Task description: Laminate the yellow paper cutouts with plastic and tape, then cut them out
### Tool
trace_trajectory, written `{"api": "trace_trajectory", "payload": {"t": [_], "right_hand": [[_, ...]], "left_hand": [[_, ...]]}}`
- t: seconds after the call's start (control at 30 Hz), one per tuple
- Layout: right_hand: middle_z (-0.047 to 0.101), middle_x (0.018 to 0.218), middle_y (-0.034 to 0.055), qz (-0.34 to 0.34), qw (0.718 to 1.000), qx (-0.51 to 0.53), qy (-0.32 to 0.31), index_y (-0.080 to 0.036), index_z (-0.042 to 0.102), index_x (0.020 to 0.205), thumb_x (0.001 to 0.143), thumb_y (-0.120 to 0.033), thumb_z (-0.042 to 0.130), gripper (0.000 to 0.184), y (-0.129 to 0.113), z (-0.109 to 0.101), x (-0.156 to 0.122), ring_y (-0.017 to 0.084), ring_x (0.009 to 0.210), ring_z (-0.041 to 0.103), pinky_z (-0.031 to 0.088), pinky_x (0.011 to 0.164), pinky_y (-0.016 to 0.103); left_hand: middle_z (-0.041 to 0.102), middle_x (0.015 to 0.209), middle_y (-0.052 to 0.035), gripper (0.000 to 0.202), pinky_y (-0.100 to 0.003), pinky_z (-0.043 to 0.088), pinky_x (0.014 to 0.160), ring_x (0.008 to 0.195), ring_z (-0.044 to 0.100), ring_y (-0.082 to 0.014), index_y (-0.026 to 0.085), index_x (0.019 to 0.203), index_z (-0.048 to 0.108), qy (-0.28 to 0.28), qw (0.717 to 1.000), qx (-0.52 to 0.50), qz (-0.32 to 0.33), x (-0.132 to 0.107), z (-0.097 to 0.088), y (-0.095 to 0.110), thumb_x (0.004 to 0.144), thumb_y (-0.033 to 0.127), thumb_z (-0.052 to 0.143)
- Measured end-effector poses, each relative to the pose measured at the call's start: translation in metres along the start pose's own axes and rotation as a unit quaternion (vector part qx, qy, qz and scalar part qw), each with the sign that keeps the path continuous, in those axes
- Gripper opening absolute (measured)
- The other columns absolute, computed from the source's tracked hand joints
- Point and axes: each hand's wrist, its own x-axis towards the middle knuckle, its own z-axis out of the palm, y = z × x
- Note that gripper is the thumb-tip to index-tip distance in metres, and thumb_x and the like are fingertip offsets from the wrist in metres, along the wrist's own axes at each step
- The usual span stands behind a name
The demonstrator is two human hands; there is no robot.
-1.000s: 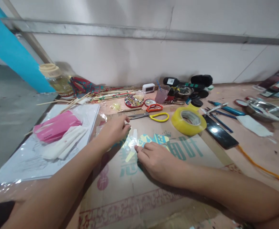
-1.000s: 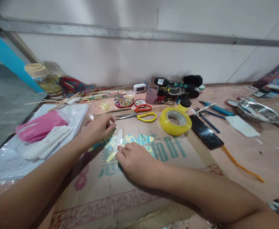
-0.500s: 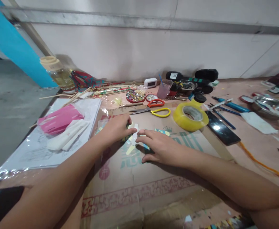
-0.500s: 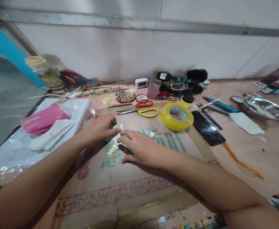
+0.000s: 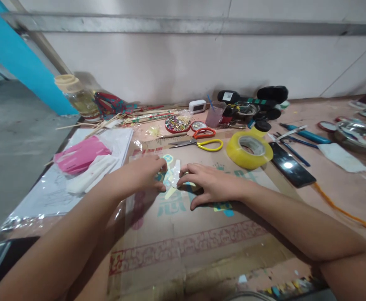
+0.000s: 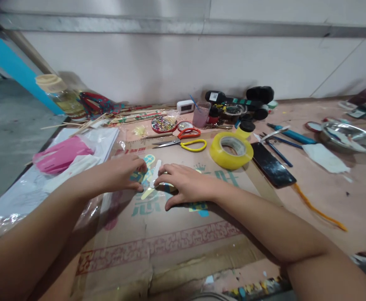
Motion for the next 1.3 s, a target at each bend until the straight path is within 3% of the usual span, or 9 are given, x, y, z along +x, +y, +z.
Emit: {"api": "trace_trajectory", "payload": {"t": [0.07, 0.17, 0.4, 0.7, 0.9, 1.03, 1.17, 1.3], "right_hand": [[0.057, 0.132, 0.0137, 0.003, 1.000, -0.001, 0.008, -0.020, 0.064, 0.124, 0.077, -0.047, 0.085, 0.058, -0.002, 0.002, 0.001, 0.028, 0.121, 0.056, 0.047, 0.101, 0.041], [0.060, 0.126, 0.0115, 0.007, 1.000, -0.006, 0.025, -0.020, 0.068, 0.114, 0.082, -0.043, 0.082, 0.042, 0.000, 0.008, 0.002, 0.025, 0.113, 0.059, 0.048, 0.096, 0.038], [0.065, 0.106, 0.0074, -0.080, 0.994, 0.009, 0.071, -0.020, 0.074, 0.092, 0.094, -0.027, 0.071, 0.009, 0.006, 0.024, 0.003, 0.020, 0.099, 0.060, 0.046, 0.090, 0.034], [0.070, 0.093, 0.0076, 0.045, 0.990, 0.081, 0.105, -0.017, 0.064, 0.087, 0.093, -0.009, 0.061, 0.010, -0.003, 0.030, 0.010, 0.021, 0.089, 0.062, 0.046, 0.085, 0.035], [0.071, 0.081, 0.0024, 0.126, 0.962, 0.176, 0.165, -0.019, 0.058, 0.091, 0.097, -0.016, 0.049, 0.011, -0.002, 0.027, 0.008, 0.018, 0.076, 0.066, 0.048, 0.072, 0.029], [0.072, 0.087, 0.0038, 0.138, 0.938, 0.230, 0.219, -0.021, 0.051, 0.090, 0.100, -0.023, 0.043, 0.013, 0.002, 0.029, 0.011, 0.016, 0.072, 0.068, 0.052, 0.069, 0.028], [0.072, 0.087, 0.0032, 0.128, 0.927, 0.241, 0.258, -0.022, 0.049, 0.095, 0.103, -0.028, 0.039, 0.014, 0.002, 0.032, 0.009, 0.015, 0.065, 0.069, 0.053, 0.063, 0.027], [0.074, 0.089, 0.0040, 0.100, 0.934, 0.195, 0.281, -0.023, 0.050, 0.103, 0.105, -0.027, 0.039, 0.012, -0.001, 0.034, 0.002, 0.017, 0.074, 0.073, 0.054, 0.072, 0.031]], "left_hand": [[0.069, 0.110, -0.0107, 0.044, -0.037, 0.048, 0.083, 0.103, 0.064, -0.0325, 0.022, 0.108, 0.067, -0.004, 1.000, 0.016, 0.001, -0.004, 0.003, 0.004, 0.070, 0.040, 0.080], [0.067, 0.109, -0.0098, 0.041, -0.038, 0.047, 0.083, 0.103, 0.063, -0.0320, 0.022, 0.109, 0.066, -0.008, 1.000, 0.022, 0.019, -0.005, 0.008, 0.009, 0.074, 0.038, 0.077], [0.067, 0.104, -0.0097, 0.040, -0.036, 0.046, 0.079, 0.097, 0.064, -0.0311, 0.021, 0.104, 0.068, -0.011, 0.999, 0.030, 0.006, 0.001, 0.007, 0.011, 0.072, 0.041, 0.079], [0.066, 0.093, -0.0067, 0.028, -0.032, 0.044, 0.072, 0.085, 0.063, -0.0256, 0.021, 0.088, 0.069, -0.023, 1.000, -0.005, 0.004, -0.001, 0.008, 0.011, 0.071, 0.041, 0.078], [0.062, 0.094, -0.0067, 0.029, -0.031, 0.044, 0.076, 0.087, 0.058, -0.0240, 0.020, 0.084, 0.065, -0.005, 0.998, -0.064, 0.003, -0.008, 0.012, 0.009, 0.071, 0.043, 0.077], [0.062, 0.091, -0.0065, 0.029, -0.032, 0.041, 0.075, 0.086, 0.056, -0.0245, 0.020, 0.081, 0.065, 0.000, 0.992, -0.124, -0.006, -0.009, 0.012, 0.007, 0.067, 0.042, 0.079], [0.067, 0.083, -0.0063, 0.035, -0.031, 0.043, 0.069, 0.078, 0.060, -0.0228, 0.019, 0.081, 0.067, -0.028, 0.970, -0.238, -0.038, -0.010, 0.010, 0.010, 0.072, 0.053, 0.073], [0.076, 0.085, -0.0115, 0.075, -0.033, 0.052, 0.064, 0.068, 0.067, -0.0214, 0.015, 0.099, 0.068, -0.094, 0.903, -0.412, -0.072, -0.007, 0.014, 0.014, 0.081, 0.084, 0.045]]}}
